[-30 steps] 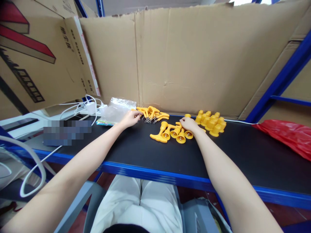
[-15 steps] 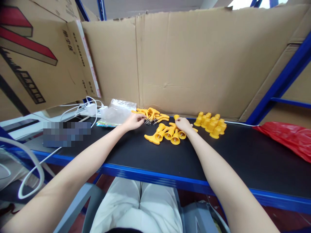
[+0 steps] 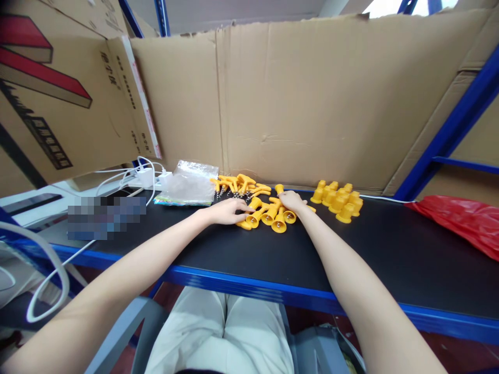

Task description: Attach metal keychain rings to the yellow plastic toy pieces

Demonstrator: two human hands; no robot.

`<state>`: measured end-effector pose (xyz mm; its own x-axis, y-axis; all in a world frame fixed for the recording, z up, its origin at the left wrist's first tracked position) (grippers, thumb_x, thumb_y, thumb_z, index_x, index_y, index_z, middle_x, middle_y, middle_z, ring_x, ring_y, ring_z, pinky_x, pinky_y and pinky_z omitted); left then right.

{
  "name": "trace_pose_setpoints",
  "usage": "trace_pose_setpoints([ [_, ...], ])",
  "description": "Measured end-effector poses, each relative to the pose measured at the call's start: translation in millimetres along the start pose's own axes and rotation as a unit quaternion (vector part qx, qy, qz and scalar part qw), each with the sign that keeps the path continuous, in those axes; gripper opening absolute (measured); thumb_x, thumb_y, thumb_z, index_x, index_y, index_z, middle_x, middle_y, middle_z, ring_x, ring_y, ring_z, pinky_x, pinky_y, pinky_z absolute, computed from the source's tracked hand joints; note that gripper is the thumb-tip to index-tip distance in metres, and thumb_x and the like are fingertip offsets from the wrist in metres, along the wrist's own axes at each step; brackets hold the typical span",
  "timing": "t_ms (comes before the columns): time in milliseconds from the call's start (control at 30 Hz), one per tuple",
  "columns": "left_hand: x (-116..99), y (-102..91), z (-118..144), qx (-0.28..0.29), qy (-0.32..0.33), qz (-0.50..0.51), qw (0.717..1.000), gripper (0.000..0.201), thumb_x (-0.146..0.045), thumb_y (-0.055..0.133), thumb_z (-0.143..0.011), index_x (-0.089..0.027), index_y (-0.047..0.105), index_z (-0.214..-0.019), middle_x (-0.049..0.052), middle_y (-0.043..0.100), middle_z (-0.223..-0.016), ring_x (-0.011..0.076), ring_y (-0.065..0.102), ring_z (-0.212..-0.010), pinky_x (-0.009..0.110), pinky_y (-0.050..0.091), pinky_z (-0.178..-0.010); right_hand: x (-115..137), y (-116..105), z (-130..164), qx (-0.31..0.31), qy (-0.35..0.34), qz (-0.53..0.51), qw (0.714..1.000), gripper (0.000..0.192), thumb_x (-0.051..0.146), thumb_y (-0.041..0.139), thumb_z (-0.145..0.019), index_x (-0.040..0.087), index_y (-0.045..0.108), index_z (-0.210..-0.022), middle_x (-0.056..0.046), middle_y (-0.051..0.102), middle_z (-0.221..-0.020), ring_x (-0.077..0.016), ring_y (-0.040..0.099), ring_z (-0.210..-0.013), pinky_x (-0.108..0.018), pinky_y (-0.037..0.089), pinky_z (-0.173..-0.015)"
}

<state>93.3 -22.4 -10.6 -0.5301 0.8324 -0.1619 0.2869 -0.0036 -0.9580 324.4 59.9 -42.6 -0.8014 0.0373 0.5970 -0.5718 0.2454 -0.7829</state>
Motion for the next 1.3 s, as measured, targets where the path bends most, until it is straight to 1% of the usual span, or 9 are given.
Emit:
trace_pose_setpoints([
  [233,8,7.6,-1,0.015,-0.020,-0.016,1.000,0.040,-0.029,0.038,-0.092,-0.021,0.059,-0.124,0.007,0.063,-0.113,0.0186,0.058,-0.109,0.028,0.041,-0.097,1,-5,3,-0.039,0.011,-0.002,0.999,0.031,0.022,0.055,-0.074,0.016,0.071,-0.100,-0.010,0.069,-0.101,-0.0238,0.061,-0.098,-0.035,0.043,-0.090],
  [367,9,7.9,-1,0.006,-0.019,-0.016,1.000,0.038,-0.030,0.038,-0.092,-0.020,0.060,-0.122,0.008,0.063,-0.112,0.0185,0.059,-0.107,0.028,0.042,-0.096,9,-15,9,-0.127,-0.045,-0.026,0.991,0.039,0.015,0.054,-0.071,0.011,0.068,-0.107,-0.012,0.066,-0.100,-0.0196,0.062,-0.087,-0.032,0.045,-0.088],
  [533,6,5.8,-1,-0.008,-0.006,-0.028,1.000,0.036,-0.028,0.038,-0.092,-0.019,0.059,-0.120,0.008,0.065,-0.109,0.0187,0.061,-0.103,0.028,0.044,-0.092,22,-36,22,-0.258,-0.130,-0.056,0.956,0.039,0.019,0.054,-0.072,0.009,0.065,-0.109,-0.015,0.057,-0.107,-0.0189,0.058,-0.084,-0.036,0.045,-0.089],
  [667,7,4.8,-1,-0.029,-0.016,-0.011,0.999,0.040,-0.028,0.036,-0.092,-0.019,0.052,-0.127,0.008,0.061,-0.124,0.0191,0.057,-0.114,0.029,0.043,-0.096,30,-49,32,-0.291,-0.145,-0.074,0.943,0.040,0.022,0.048,-0.078,0.013,0.060,-0.115,-0.013,0.055,-0.108,-0.0202,0.055,-0.093,-0.037,0.043,-0.092],
  [800,11,-4.7,1,-0.078,-0.074,-0.038,0.993,0.045,-0.029,0.037,-0.091,-0.019,0.045,-0.134,0.009,0.058,-0.128,0.0209,0.056,-0.114,0.034,0.043,-0.097,45,-51,42,-0.267,-0.150,-0.097,0.947,0.043,0.025,0.043,-0.083,0.015,0.055,-0.124,-0.013,0.052,-0.115,-0.0201,0.055,-0.097,-0.037,0.045,-0.092],
  [933,9,-21.9,6,-0.165,-0.084,-0.043,0.982,0.050,-0.031,0.037,-0.092,-0.017,0.034,-0.140,0.011,0.051,-0.135,0.0224,0.050,-0.122,0.037,0.042,-0.099,71,-43,54,-0.208,-0.192,-0.145,0.948,0.047,0.032,0.041,-0.088,0.019,0.049,-0.133,-0.013,0.049,-0.124,-0.0209,0.054,-0.106,-0.038,0.042,-0.097],
  [1067,9,-29.1,10,-0.195,-0.121,-0.031,0.973,0.055,-0.039,0.039,-0.092,-0.022,0.028,-0.143,0.010,0.057,-0.127,0.0227,0.057,-0.110,0.037,0.046,-0.092,99,-20,67,-0.076,-0.219,-0.216,0.949,0.059,0.044,0.046,-0.088,0.028,0.035,-0.144,-0.009,0.044,-0.139,-0.0255,0.046,-0.122,-0.044,0.039,-0.101],
  [1167,11,-27.7,10,-0.186,-0.154,-0.031,0.970,0.053,-0.042,0.042,-0.091,-0.023,0.034,-0.140,0.009,0.063,-0.115,0.0230,0.062,-0.100,0.037,0.047,-0.087,112,-1,77,0.029,-0.207,-0.265,0.941,0.063,0.047,0.045,-0.089,0.033,0.026,-0.147,-0.004,0.047,-0.138,-0.0238,0.044,-0.126,-0.045,0.042,-0.099],
  [1300,15,-31.2,12,-0.229,-0.182,-0.050,0.955,0.056,-0.043,0.048,-0.088,-0.020,0.038,-0.138,0.013,0.054,-0.128,0.0261,0.057,-0.109,0.037,0.046,-0.088,120,13,87,0.117,-0.187,-0.318,0.922,0.064,0.048,0.040,-0.091,0.034,0.015,-0.149,-0.004,0.049,-0.137,-0.0194,0.047,-0.125,-0.043,0.043,-0.100],
])
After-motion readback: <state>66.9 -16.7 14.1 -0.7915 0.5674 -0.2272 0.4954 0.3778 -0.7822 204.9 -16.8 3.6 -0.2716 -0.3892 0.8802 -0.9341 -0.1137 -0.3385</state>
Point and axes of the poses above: each hand's wrist, its own z-axis away from the middle knuckle, its own y-axis out of the palm, x = y × z, the point moved 5 cm from there along -z, towards the middle knuckle
